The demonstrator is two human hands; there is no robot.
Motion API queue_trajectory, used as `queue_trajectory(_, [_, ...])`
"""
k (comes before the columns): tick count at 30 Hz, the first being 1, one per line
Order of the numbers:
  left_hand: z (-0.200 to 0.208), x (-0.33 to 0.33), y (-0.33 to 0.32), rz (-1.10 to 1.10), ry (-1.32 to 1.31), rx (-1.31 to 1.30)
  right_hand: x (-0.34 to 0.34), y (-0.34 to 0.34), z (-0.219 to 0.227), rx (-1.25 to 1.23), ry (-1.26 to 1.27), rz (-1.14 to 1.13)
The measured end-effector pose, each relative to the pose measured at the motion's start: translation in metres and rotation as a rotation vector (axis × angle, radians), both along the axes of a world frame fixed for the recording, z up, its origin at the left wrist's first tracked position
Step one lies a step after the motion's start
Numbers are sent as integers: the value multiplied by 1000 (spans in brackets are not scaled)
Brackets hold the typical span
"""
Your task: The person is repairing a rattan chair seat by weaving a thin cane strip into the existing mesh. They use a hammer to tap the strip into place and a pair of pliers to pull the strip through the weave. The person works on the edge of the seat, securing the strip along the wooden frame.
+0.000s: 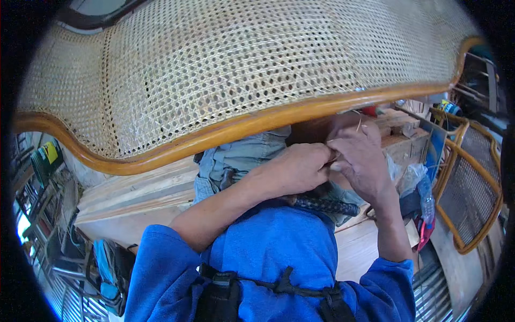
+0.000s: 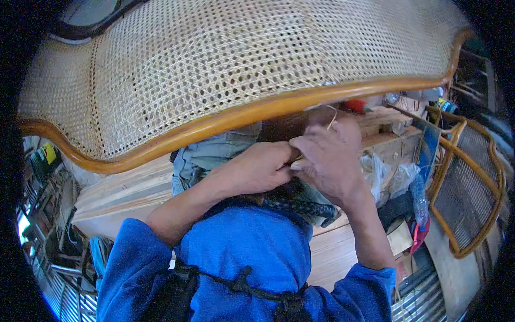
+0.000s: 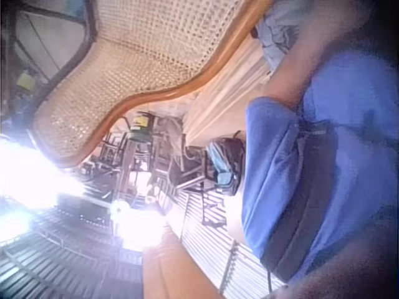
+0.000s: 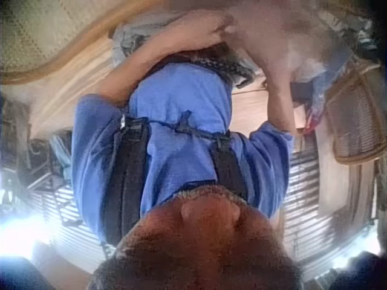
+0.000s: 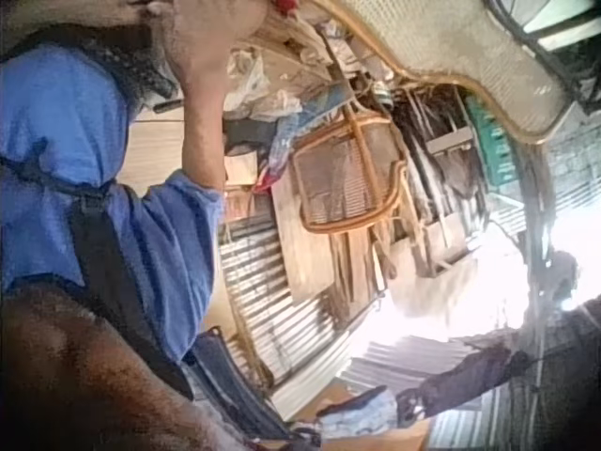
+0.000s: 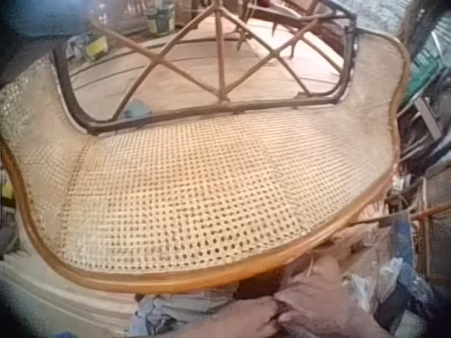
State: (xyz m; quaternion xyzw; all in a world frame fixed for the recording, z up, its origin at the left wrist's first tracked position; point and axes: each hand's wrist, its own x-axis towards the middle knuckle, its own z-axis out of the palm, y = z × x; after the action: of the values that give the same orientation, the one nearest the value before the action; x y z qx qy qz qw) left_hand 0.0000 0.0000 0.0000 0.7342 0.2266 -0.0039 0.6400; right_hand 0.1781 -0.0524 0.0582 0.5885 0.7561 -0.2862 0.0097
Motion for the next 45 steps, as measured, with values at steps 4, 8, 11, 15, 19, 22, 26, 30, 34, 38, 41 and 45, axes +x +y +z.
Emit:
queue_trajectory(4, [13, -1, -5, 53, 26, 35, 7, -13, 17, -153, -20, -23])
queue_trajectory(8, [30, -12, -1, 315, 90, 101, 44, -31, 10, 237, 201, -101])
queue_trajectory(11, [40, -44, 7, 234, 123, 205, 56, -3, 26, 309, 103, -576])
queue_trajectory(15, [61, -84, -19, -151, 167, 312, 75, 17, 22, 272, 366, -853])
queue_trajectory(19, [68, -77, -33, -358, 105, 193, 49, 14, 10, 273, 483, -775])
queue_trajectory(22, [60, -66, -34, -324, 3, 9, 28, -13, 2, 247, 503, -755])
queue_trajectory(26, [52, -66, -42, -291, -55, -225, 54, -95, -9, 177, 357, -956])
queue_trajectory(30, [61, -62, -48, -194, 79, -389, 83, -217, -25, -136, 119, -1229])
queue_trajectory(34, [58, -57, -58, -73, 66, -414, 39, -299, -62, -500, -52, -1297])
queue_trajectory(38, [49, -58, -64, 270, 96, -694, -9, -337, -106, -213, -76, -1368])
queue_trajectory(41, [48, -50, -58, 460, -28, -839, -35, -318, -99, -78, -91, -1400])
queue_trajectory(45, [50, -44, -42, 565, -91, -716, -30, -313, -99, 27, -142, -1438])
